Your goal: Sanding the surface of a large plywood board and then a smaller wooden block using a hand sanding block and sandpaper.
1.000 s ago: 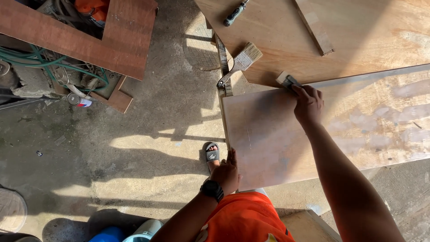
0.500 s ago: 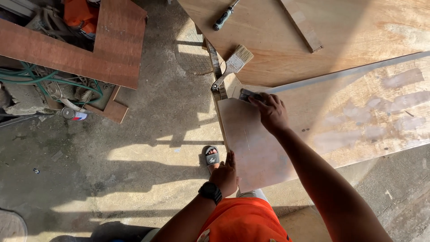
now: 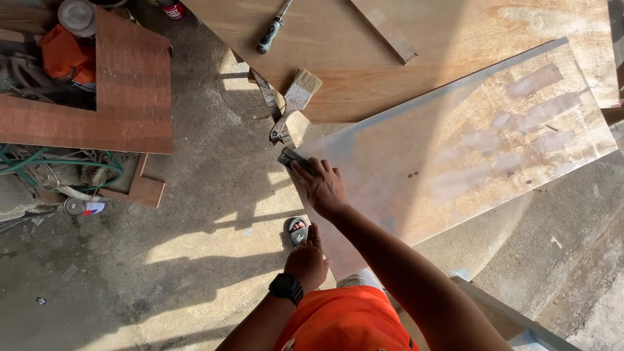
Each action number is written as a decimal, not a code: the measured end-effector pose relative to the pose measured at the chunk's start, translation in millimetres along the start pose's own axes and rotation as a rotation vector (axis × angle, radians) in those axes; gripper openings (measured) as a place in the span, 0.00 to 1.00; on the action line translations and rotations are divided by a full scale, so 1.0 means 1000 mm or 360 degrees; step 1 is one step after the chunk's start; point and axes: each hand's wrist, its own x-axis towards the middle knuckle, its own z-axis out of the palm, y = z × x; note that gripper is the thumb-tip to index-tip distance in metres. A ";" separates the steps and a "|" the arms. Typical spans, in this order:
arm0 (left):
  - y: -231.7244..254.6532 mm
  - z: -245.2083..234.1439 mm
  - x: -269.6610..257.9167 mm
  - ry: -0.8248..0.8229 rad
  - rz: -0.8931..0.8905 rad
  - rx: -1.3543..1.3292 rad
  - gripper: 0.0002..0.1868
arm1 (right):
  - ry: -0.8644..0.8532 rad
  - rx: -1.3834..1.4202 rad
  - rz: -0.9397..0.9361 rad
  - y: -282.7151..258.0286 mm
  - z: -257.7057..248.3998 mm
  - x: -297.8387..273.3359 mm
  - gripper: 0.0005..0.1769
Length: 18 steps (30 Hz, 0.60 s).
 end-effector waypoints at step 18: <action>-0.002 -0.012 -0.014 -0.0023 -0.0021 -0.0353 0.51 | 0.0250 -0.0045 -0.0027 -0.024 0.035 -0.018 0.30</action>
